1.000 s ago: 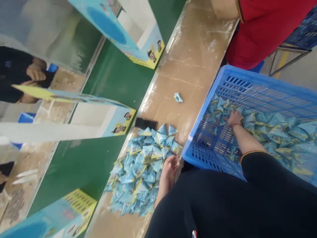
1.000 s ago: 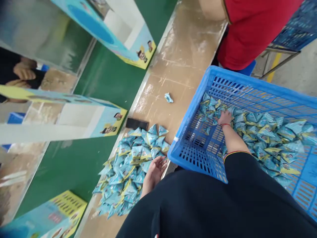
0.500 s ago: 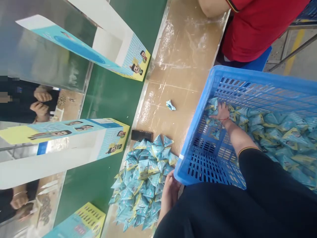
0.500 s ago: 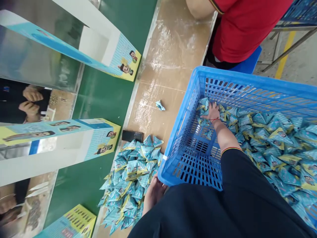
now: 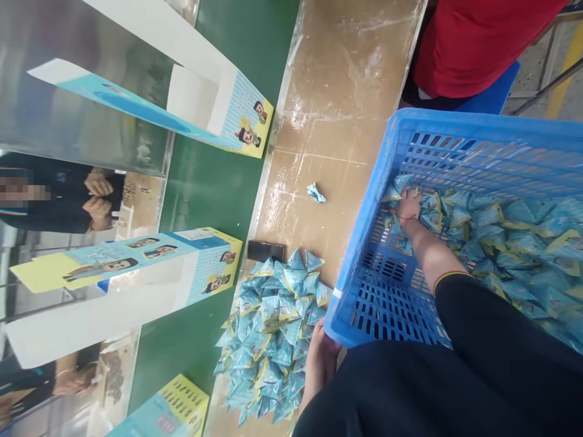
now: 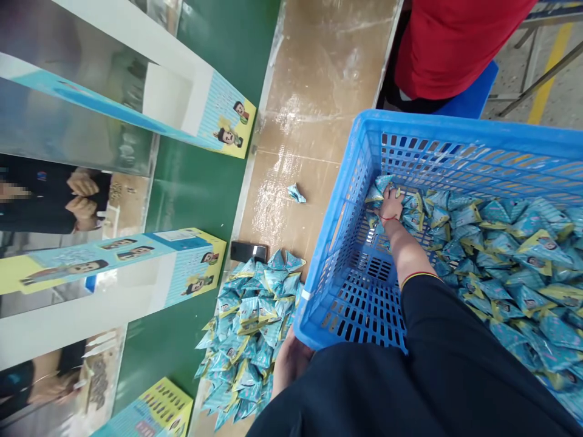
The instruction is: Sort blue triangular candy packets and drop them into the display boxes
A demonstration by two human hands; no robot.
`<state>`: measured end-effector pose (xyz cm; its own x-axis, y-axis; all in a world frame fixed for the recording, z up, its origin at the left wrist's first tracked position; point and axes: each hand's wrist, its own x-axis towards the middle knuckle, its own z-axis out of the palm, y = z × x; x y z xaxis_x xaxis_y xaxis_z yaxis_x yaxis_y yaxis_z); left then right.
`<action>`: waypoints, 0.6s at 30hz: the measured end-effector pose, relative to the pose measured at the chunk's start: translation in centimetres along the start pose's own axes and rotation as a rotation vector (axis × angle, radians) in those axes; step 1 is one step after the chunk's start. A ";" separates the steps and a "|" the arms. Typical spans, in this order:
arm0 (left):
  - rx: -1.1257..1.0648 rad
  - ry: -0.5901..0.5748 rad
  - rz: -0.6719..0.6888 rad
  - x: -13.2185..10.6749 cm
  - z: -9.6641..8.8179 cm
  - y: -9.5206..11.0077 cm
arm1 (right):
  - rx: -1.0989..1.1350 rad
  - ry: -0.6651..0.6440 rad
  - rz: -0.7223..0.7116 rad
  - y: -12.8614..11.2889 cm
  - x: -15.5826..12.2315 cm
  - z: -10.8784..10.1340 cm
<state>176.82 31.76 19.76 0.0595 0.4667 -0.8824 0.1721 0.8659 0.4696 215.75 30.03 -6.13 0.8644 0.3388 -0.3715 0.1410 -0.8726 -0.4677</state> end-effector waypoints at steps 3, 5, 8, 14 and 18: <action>-0.044 -0.008 0.006 0.3 -0.3 -0.5 | -0.061 -0.047 0.009 0.7 0.7 -0.3; -0.047 -0.007 -0.010 0.5 -0.5 -0.9 | -0.090 -0.053 0.028 0.8 1.4 -0.4; -0.025 -0.045 -0.032 0.8 -0.6 -1.3 | -0.067 -0.042 0.003 1.2 1.6 -0.3; -0.023 -0.028 -0.040 0.3 0.4 -0.4 | 0.025 0.000 -0.071 3.0 -0.2 0.1; -0.041 -0.078 0.003 0.2 0.2 0.5 | 0.113 0.098 -0.048 3.8 -1.0 -1.0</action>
<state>177.13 32.29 19.80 0.1362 0.4556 -0.8797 0.1314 0.8718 0.4719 215.90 26.03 -6.73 0.9018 0.3383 -0.2688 0.1330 -0.8093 -0.5722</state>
